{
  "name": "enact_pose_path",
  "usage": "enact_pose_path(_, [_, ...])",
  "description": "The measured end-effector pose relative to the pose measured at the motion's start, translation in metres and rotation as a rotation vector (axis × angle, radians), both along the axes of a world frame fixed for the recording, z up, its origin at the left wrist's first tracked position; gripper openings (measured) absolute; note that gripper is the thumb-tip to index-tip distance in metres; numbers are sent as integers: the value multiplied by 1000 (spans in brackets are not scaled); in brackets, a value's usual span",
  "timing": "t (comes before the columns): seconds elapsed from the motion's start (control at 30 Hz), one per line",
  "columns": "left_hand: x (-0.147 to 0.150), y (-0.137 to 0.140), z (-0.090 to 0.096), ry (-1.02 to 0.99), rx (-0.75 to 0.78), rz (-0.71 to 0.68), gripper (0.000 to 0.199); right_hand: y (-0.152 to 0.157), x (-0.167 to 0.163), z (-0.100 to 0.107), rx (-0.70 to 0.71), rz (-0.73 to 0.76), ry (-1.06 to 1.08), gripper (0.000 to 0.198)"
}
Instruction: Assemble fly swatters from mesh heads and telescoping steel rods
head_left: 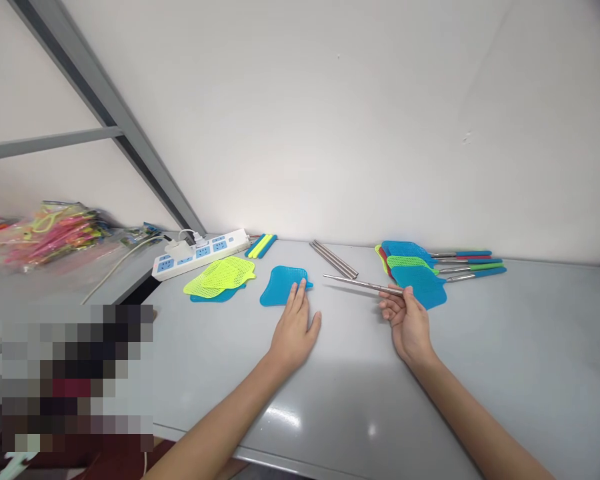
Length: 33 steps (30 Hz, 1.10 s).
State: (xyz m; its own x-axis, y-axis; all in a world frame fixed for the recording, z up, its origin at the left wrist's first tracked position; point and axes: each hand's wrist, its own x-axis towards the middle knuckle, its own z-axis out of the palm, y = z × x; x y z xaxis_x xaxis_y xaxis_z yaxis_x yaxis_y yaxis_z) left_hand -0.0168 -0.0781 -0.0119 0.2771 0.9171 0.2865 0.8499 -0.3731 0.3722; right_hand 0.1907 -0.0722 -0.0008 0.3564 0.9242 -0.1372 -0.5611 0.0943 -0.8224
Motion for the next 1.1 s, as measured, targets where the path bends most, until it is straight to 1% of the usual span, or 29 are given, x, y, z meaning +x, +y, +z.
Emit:
enact_pose_path(0.3, [4,-3,5,9,-68,24,48,-2,6,-3,-46,8,-8,29])
enact_pose_path(0.53, [5,-5,1,8,-3,13,48,-2,3,-2,-62,6,-40,29])
enact_pose_path(0.7, [7,-7,2,0,15,0,50,-1,2,-1,-67,-14,-55,31])
enact_pose_path(0.97, [10,-8,6,-29,-5,5,53,-5,-1,1,-58,-49,-67,28])
enact_pose_path(1.1, [11,-9,7,-32,-20,14,55,-7,-3,3,-68,-35,-90,28])
